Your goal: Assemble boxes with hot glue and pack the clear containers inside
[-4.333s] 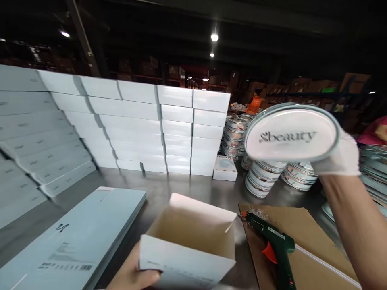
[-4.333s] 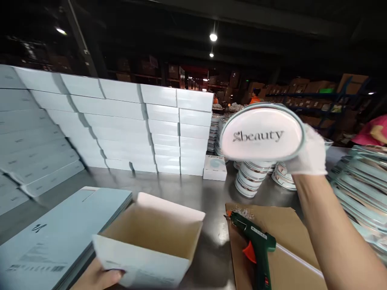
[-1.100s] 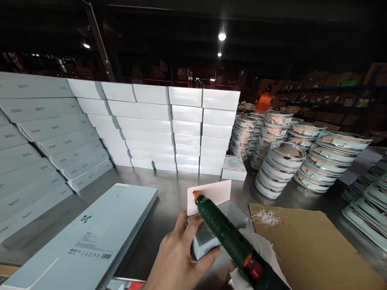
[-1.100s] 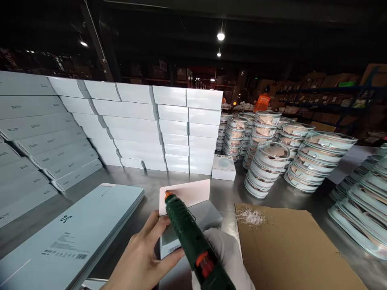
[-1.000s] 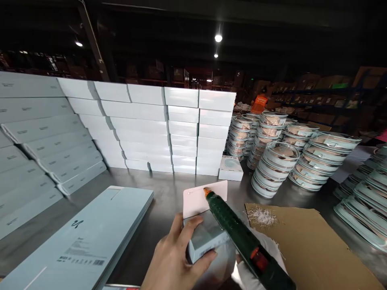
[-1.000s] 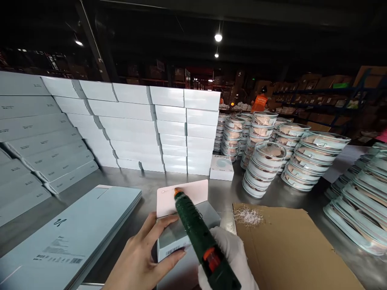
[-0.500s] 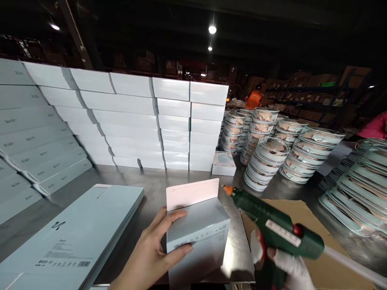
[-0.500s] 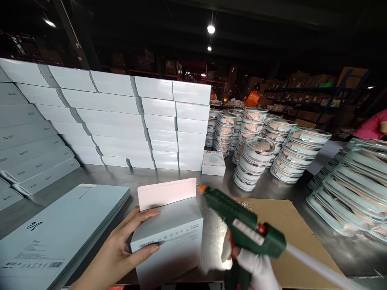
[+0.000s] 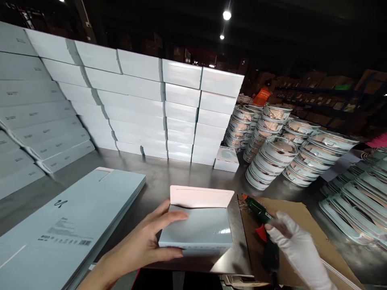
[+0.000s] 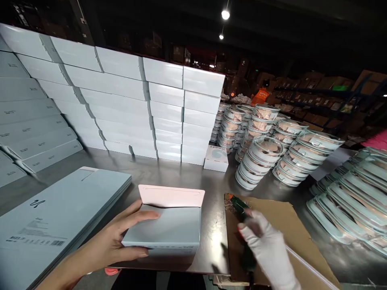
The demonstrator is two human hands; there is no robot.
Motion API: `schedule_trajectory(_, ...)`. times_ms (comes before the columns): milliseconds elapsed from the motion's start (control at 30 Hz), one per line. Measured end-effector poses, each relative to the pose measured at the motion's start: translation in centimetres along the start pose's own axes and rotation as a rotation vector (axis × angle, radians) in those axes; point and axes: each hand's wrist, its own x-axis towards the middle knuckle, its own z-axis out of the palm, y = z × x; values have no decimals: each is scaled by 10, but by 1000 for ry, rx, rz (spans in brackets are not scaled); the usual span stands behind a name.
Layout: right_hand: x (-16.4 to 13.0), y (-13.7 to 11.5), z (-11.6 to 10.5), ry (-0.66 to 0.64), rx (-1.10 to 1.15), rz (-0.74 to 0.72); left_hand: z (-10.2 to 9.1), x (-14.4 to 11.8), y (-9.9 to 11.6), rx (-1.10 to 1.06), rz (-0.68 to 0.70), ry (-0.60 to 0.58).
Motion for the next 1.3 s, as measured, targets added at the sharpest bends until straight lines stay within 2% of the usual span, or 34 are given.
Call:
schedule_trajectory(33, -1, -13, 13, -52, 80, -147, 1, -1, -2, 1, -5, 3)
schedule_trajectory(67, -2, -24, 26, -156, 164, -259, 2, -2, -5, 3, 10, 13)
schedule_trajectory(133, -3, -37, 50, -369, 257, -407, 10, -4, -14, -6, 117, 62)
schedule_trajectory(167, -4, -39, 58, -429, 257, -459, 15, -4, -18, -29, 198, 108)
schedule_trajectory(300, -8, -25, 69, -430, 200, -609, 36, 5, -25, -194, 501, 311)
schedule_trajectory(367, -11, -20, 68, -425, 161, -652, 40, 9, -23, -220, 604, 357)
schedule_trajectory(467, -15, -32, 68, -442, 72, -736, 32, 12, -17, -128, 672, 291)
schedule_trajectory(600, -13, -63, 73, -486, 4, -989, 14, 11, -5, 20, 665, 155)
schedule_trajectory(667, -11, -70, 74, -479, 4, -1051, 9, 11, 1, 30, 638, 122)
schedule_trajectory(733, -10, -67, 74, -484, -1, -1046, 7, 12, 3, -51, 578, 110)
schedule_trajectory(800, -10, -53, 76, -419, 47, -919, 6, 11, -1, -164, 509, 156)
schedule_trajectory(900, -16, -22, 86, -217, 382, -558, 14, 10, -15, -268, 377, 389)
schedule_trajectory(933, -21, -13, 91, -195, 498, -436, 20, 10, -20, -298, 323, 475)
schedule_trajectory(1000, -33, 0, 100, -240, 606, -275, 38, 13, -26, -350, 221, 583)
schedule_trajectory(1067, -43, 2, 103, -282, 603, -194, 55, 17, -27, -375, 145, 543)
schedule_trajectory(1133, -40, -5, 93, -270, 591, -172, 59, 17, -22, -339, 90, 469)
schedule_trajectory(1200, -16, -17, 74, -143, 361, -191, 41, 13, -21, -166, 100, 479)
schedule_trajectory(1233, 4, -24, 63, -41, 170, -207, 24, 8, -23, -16, 130, 525)
schedule_trajectory(1267, 29, -30, 52, 116, -133, -253, 3, 3, -29, 165, 186, 546)
schedule_trajectory(1300, 56, -35, 44, 190, -267, -242, -22, -4, -39, 319, 194, 591)
